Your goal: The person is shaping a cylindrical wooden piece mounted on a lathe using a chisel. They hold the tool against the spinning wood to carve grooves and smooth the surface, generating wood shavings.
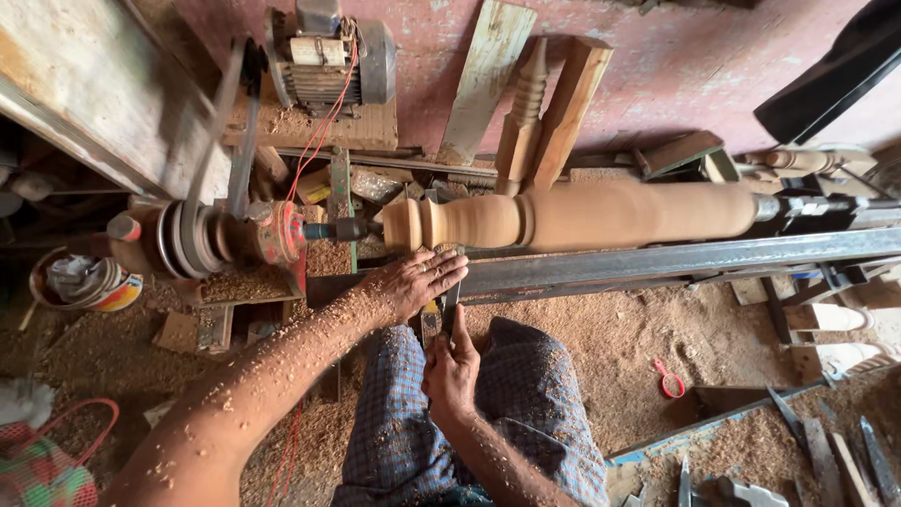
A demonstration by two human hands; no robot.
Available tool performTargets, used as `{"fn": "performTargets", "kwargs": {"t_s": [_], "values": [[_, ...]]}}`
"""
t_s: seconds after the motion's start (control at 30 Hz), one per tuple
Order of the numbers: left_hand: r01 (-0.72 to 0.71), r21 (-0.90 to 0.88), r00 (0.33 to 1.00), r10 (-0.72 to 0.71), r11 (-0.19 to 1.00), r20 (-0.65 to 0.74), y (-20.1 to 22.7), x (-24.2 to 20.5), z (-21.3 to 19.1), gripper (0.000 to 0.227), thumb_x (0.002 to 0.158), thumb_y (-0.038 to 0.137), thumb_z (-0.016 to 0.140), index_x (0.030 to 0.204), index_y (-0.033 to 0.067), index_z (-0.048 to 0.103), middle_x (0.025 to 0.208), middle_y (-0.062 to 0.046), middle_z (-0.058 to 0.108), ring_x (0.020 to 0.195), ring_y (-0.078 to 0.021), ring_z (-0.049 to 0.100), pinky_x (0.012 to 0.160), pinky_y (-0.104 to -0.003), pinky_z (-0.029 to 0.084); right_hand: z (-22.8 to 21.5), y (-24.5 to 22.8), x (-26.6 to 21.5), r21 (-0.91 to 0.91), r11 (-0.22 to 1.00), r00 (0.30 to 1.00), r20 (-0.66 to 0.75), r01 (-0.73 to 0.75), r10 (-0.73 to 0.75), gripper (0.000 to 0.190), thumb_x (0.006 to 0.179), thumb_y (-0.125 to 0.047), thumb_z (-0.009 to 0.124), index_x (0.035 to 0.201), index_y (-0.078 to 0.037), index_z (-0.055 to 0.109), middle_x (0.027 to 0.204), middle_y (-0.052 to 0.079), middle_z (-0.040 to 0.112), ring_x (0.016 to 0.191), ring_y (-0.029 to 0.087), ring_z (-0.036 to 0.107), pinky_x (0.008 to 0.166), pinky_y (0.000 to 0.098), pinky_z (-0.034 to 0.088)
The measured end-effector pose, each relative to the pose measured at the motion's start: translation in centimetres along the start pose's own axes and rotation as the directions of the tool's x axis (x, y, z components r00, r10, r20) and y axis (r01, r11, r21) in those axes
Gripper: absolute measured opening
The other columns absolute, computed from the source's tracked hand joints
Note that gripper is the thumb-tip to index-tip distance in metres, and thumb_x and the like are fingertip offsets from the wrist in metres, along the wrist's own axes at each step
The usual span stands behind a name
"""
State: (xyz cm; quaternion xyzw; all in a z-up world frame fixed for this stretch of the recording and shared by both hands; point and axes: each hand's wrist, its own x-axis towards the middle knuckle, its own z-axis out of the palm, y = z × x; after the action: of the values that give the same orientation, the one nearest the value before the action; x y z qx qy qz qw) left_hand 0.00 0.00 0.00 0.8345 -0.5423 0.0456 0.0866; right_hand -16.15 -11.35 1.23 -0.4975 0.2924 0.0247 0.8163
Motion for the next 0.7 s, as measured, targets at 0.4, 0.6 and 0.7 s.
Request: {"fn": "performTargets", "kwargs": {"t_s": [0.4,0.6,0.7], "values": [[0.014,0.041,1.0,-0.013,0.999,-0.02,0.2,0.0,0.3,0.064,0.098,0.012,0.047,0.16,0.0102,0.031,0.167,-0.008,0.03,0.153,-0.0228,0.027,0.126,-0.042,0.021,-1.6,-3.0,0.8,-0.199,0.975,0.994,0.023,-0.098,0.104,0.064,0.102,-0.009,0.052,0.161,-0.027,0.036,0.06,-0.003,0.049,0.041,0.006,0.037,0.03,0.0236,0.032],[0.027,0.009,1.0,-0.027,1.0,-0.003,0.3,-0.1,-0.3,0.069,0.093,0.003,0.044,0.16,0.0073,0.029,0.166,-0.011,0.032,0.154,-0.0233,0.03,0.125,-0.042,0.025,-4.3,-5.0,2.3,-0.385,0.917,0.982,0.106,-0.102,0.153,0.06,0.101,-0.011,0.052,0.159,-0.024,0.041,0.059,-0.003,0.052,0.038,0.006,0.037,0.03,0.0237,0.035],[0.04,0.038,0.999,-0.041,0.998,0.008,0.2,-0.3,-0.3,0.075,0.087,-0.001,0.045,0.159,0.0064,0.029,0.165,-0.012,0.034,0.153,-0.0238,0.031,0.125,-0.041,0.026,-6.4,-5.9,4.0,-0.479,0.877,0.961,0.231,-0.025,0.153,0.064,0.1,-0.006,0.05,0.16,-0.023,0.038,0.063,-0.005,0.056,0.041,0.006,0.041,0.033,0.0239,0.037]]}}
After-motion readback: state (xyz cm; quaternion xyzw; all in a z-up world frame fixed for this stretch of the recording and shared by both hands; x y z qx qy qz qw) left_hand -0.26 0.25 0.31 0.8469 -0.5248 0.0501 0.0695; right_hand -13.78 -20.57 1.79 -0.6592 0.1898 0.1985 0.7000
